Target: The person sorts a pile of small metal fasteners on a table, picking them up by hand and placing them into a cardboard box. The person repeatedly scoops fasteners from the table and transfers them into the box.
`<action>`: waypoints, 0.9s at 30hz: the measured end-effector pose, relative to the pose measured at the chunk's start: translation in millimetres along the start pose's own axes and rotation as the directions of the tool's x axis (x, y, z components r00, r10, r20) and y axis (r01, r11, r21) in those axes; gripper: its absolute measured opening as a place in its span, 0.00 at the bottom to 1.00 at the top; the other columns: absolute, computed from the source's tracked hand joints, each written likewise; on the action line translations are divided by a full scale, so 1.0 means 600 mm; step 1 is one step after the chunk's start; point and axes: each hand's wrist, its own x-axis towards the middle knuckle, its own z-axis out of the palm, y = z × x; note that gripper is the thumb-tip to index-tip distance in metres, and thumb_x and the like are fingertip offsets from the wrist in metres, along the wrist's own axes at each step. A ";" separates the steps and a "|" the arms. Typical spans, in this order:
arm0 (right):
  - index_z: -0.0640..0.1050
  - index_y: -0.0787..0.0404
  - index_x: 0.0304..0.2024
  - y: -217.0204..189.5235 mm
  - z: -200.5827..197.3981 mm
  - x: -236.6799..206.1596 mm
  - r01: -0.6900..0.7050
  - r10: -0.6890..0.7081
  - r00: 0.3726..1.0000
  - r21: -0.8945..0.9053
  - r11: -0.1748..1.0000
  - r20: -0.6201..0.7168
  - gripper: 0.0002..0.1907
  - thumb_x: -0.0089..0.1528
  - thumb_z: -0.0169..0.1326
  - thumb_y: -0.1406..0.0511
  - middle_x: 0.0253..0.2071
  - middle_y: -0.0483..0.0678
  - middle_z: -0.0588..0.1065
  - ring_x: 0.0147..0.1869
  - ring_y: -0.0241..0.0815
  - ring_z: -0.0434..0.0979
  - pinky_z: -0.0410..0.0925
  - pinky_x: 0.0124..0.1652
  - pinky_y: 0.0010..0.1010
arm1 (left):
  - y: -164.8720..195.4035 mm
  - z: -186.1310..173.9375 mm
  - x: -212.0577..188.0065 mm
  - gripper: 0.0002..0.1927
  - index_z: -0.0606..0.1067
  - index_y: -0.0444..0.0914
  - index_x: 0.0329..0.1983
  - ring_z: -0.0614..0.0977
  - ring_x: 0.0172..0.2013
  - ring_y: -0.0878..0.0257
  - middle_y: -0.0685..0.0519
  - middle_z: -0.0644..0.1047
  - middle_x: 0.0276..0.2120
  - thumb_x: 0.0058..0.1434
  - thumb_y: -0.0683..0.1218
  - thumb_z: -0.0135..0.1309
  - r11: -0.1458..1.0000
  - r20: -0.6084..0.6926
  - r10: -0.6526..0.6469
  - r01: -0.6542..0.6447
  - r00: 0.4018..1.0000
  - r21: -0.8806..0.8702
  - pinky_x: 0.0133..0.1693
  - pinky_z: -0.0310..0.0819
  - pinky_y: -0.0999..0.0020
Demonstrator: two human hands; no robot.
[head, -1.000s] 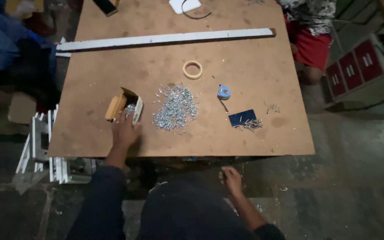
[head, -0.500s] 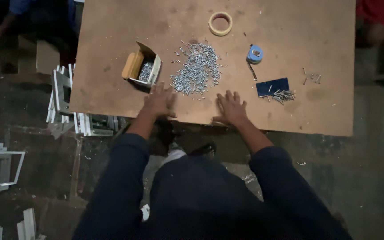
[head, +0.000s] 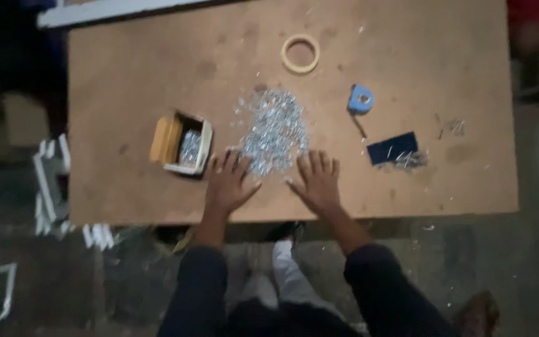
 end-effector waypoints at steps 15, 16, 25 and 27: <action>0.67 0.52 0.69 -0.025 0.002 -0.007 0.001 -0.005 0.983 -0.023 1.000 -0.183 0.39 0.61 0.51 0.40 0.72 0.58 0.61 0.76 0.60 0.53 0.44 0.69 0.62 | 0.003 -0.019 -0.007 0.44 0.66 0.50 0.70 0.57 0.71 0.47 0.47 0.62 0.70 0.52 0.72 0.55 0.999 -0.051 -0.010 0.011 0.999 0.039 0.69 0.43 0.41; 0.67 0.53 0.68 -0.022 0.008 -0.006 0.018 -0.028 0.980 -0.055 0.998 -0.195 0.40 0.61 0.51 0.40 0.72 0.59 0.60 0.76 0.61 0.53 0.44 0.68 0.62 | 0.003 -0.014 -0.007 0.45 0.65 0.50 0.69 0.56 0.71 0.47 0.47 0.61 0.70 0.51 0.72 0.55 0.999 -0.029 -0.013 0.014 0.999 0.042 0.69 0.42 0.42; 0.68 0.57 0.68 -0.011 0.031 -0.018 0.030 -0.034 0.969 -0.019 0.999 -0.243 0.42 0.61 0.56 0.40 0.69 0.58 0.64 0.74 0.61 0.56 0.48 0.67 0.61 | -0.011 0.028 -0.019 0.45 0.63 0.46 0.73 0.56 0.73 0.45 0.46 0.60 0.73 0.57 0.71 0.55 1.000 -0.093 0.014 -0.014 0.996 0.004 0.69 0.43 0.40; 0.69 0.57 0.68 -0.018 0.023 -0.017 0.066 -0.067 0.958 -0.011 0.998 -0.279 0.40 0.62 0.57 0.42 0.69 0.57 0.64 0.75 0.60 0.57 0.50 0.68 0.60 | -0.010 0.026 -0.017 0.44 0.64 0.47 0.73 0.57 0.72 0.46 0.47 0.60 0.72 0.57 0.70 0.56 1.000 -0.079 0.004 -0.003 0.997 0.002 0.70 0.43 0.41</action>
